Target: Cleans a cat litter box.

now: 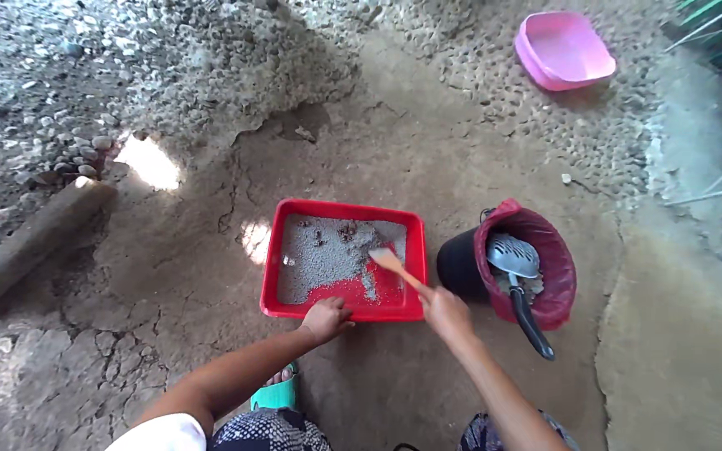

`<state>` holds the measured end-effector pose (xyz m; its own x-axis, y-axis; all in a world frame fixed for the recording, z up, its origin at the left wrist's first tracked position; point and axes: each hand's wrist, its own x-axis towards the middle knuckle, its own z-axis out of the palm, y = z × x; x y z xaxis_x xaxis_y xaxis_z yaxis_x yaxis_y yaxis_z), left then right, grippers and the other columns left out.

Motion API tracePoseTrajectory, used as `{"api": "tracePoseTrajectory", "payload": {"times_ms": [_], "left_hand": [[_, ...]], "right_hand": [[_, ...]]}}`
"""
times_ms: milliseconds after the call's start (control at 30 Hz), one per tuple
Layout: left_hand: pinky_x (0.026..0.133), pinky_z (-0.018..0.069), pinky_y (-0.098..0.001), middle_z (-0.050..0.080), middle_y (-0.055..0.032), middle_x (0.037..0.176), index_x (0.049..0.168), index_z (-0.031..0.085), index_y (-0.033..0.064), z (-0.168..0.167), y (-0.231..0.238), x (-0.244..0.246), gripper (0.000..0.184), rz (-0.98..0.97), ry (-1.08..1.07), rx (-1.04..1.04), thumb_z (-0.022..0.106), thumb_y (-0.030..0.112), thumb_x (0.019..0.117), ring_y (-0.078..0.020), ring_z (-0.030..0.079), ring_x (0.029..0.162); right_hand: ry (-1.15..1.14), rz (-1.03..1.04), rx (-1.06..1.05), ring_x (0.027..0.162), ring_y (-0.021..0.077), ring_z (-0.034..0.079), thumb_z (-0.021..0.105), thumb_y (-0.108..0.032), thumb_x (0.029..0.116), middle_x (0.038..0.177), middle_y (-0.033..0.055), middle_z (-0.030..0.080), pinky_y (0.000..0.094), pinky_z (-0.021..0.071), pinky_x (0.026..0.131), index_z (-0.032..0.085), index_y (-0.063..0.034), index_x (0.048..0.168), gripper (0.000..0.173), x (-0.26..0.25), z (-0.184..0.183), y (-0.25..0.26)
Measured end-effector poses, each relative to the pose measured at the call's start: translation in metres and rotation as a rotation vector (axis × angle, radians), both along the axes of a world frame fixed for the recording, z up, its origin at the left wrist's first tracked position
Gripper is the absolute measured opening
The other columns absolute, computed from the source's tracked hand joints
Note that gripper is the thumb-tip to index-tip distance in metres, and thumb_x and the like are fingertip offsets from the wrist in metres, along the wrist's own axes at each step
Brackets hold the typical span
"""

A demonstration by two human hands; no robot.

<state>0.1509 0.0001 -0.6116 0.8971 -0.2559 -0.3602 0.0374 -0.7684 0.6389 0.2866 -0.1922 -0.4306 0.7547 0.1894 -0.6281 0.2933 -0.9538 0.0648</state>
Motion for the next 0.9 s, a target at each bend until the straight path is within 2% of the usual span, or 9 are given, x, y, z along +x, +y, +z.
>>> {"api": "tracePoseTrajectory", "payload": {"times_ms": [67, 167, 300, 367, 467, 600, 733, 833, 900], "left_hand": [[0.103, 0.0475, -0.0508, 0.066, -0.0188, 0.122, 0.126, 0.071, 0.0101, -0.001, 0.001, 0.0, 0.039, 0.002, 0.007, -0.007, 0.055, 0.039, 0.1051, -0.0359, 0.061, 0.12], [0.103, 0.0476, -0.0501, 0.066, -0.018, 0.122, 0.127, 0.07, 0.0116, -0.003, 0.0, 0.0, 0.039, -0.009, 0.017, -0.001, 0.054, 0.039, 0.1053, -0.0352, 0.061, 0.12], [0.102, 0.0479, -0.0498, 0.066, -0.0188, 0.121, 0.125, 0.071, 0.01, -0.005, 0.0, 0.0, 0.039, -0.012, -0.012, -0.002, 0.054, 0.04, 0.1054, -0.0355, 0.061, 0.119], [0.103, 0.0474, -0.0517, 0.066, -0.021, 0.12, 0.123, 0.072, 0.0077, -0.003, 0.0, -0.002, 0.039, 0.0, -0.013, -0.034, 0.056, 0.038, 0.1047, -0.0374, 0.061, 0.119], [0.105, 0.0472, -0.0526, 0.066, -0.0193, 0.123, 0.128, 0.072, 0.0111, 0.004, 0.009, 0.003, 0.041, 0.058, 0.066, -0.127, 0.056, 0.042, 0.1045, -0.0357, 0.061, 0.12], [0.11, 0.043, -0.0569, 0.062, -0.022, 0.135, 0.141, 0.063, 0.0126, 0.032, 0.075, 0.014, 0.048, 0.515, -0.073, -0.115, 0.065, 0.038, 0.1, -0.039, 0.057, 0.129], [0.111, 0.0375, -0.0652, 0.046, -0.0324, 0.147, 0.158, 0.034, 0.0043, 0.023, 0.154, 0.026, 0.083, 1.017, 0.011, -0.052, 0.077, 0.03, 0.0916, -0.0503, 0.045, 0.137], [0.103, 0.0457, -0.0575, 0.06, -0.0292, 0.131, 0.141, 0.052, -0.0039, -0.004, 0.17, 0.03, 0.057, 1.087, 0.307, -0.271, 0.071, 0.024, 0.0954, -0.04, 0.06, 0.121], [0.097, 0.0501, -0.05, 0.061, -0.0257, 0.126, 0.139, 0.051, -0.0037, -0.01, 0.163, 0.027, 0.044, 1.161, 0.297, -0.522, 0.062, 0.011, 0.099, -0.032, 0.063, 0.11]], "right_hand": [[0.08, 0.079, -0.093, 0.116, 0.0409, 0.066, 0.046, -0.029, 0.11, 0.131, 0.0215, 0.065, 0.0568, 0.0517, 0.097, 0.059, -0.026, 0.147, 0.04, -0.031, 0.015, -0.029], [0.106, 0.166, -0.106, 0.111, 0.0412, 0.068, 0.046, -0.028, 0.1095, 0.132, 0.023, 0.064, 0.0545, 0.0548, 0.093, 0.058, -0.0244, 0.149, 0.041, -0.06, -0.015, -0.052], [0.056, 0.122, 0.005, 0.116, 0.042, 0.065, 0.042, -0.022, 0.1098, 0.138, 0.025, 0.059, 0.0548, 0.0535, 0.096, 0.048, -0.0208, 0.155, 0.046, -0.043, -0.057, 0.01], [0.047, 0.013, 0.122, 0.119, 0.0423, 0.064, 0.042, -0.025, 0.111, 0.137, 0.0245, 0.061, 0.0572, 0.0517, 0.099, 0.052, -0.019, 0.153, 0.043, -0.023, -0.049, 0.041], [0.039, -0.025, 0.126, 0.121, 0.0381, 0.065, 0.047, -0.027, 0.1098, 0.132, 0.0191, 0.067, 0.0561, 0.0501, 0.102, 0.06, -0.0211, 0.146, 0.039, -0.016, -0.006, 0.028], [0.061, 0.034, -0.07, 0.116, 0.0403, 0.066, 0.048, -0.027, 0.1088, 0.135, 0.0218, 0.064, 0.0557, 0.0527, 0.097, 0.059, -0.0224, 0.147, 0.04, -0.047, -0.004, -0.029], [0.025, 0.027, -0.001, 0.116, 0.0446, 0.065, 0.044, -0.021, 0.1098, 0.138, 0.0274, 0.059, 0.0572, 0.0528, 0.096, 0.052, -0.0151, 0.152, 0.043, -0.03, -0.035, 0.011], [-0.022, -0.016, 0.122, 0.118, 0.0421, 0.065, 0.043, -0.022, 0.1109, 0.134, 0.0248, 0.063, 0.057, 0.051, 0.1, 0.054, -0.0151, 0.15, 0.041, 0.008, -0.039, 0.046], [0.011, -0.096, 0.247, 0.117, 0.0392, 0.067, 0.046, -0.021, 0.1105, 0.125, 0.0225, 0.069, 0.0565, 0.0495, 0.103, 0.06, -0.0124, 0.145, 0.038, 0.018, -0.025, 0.033]]}}
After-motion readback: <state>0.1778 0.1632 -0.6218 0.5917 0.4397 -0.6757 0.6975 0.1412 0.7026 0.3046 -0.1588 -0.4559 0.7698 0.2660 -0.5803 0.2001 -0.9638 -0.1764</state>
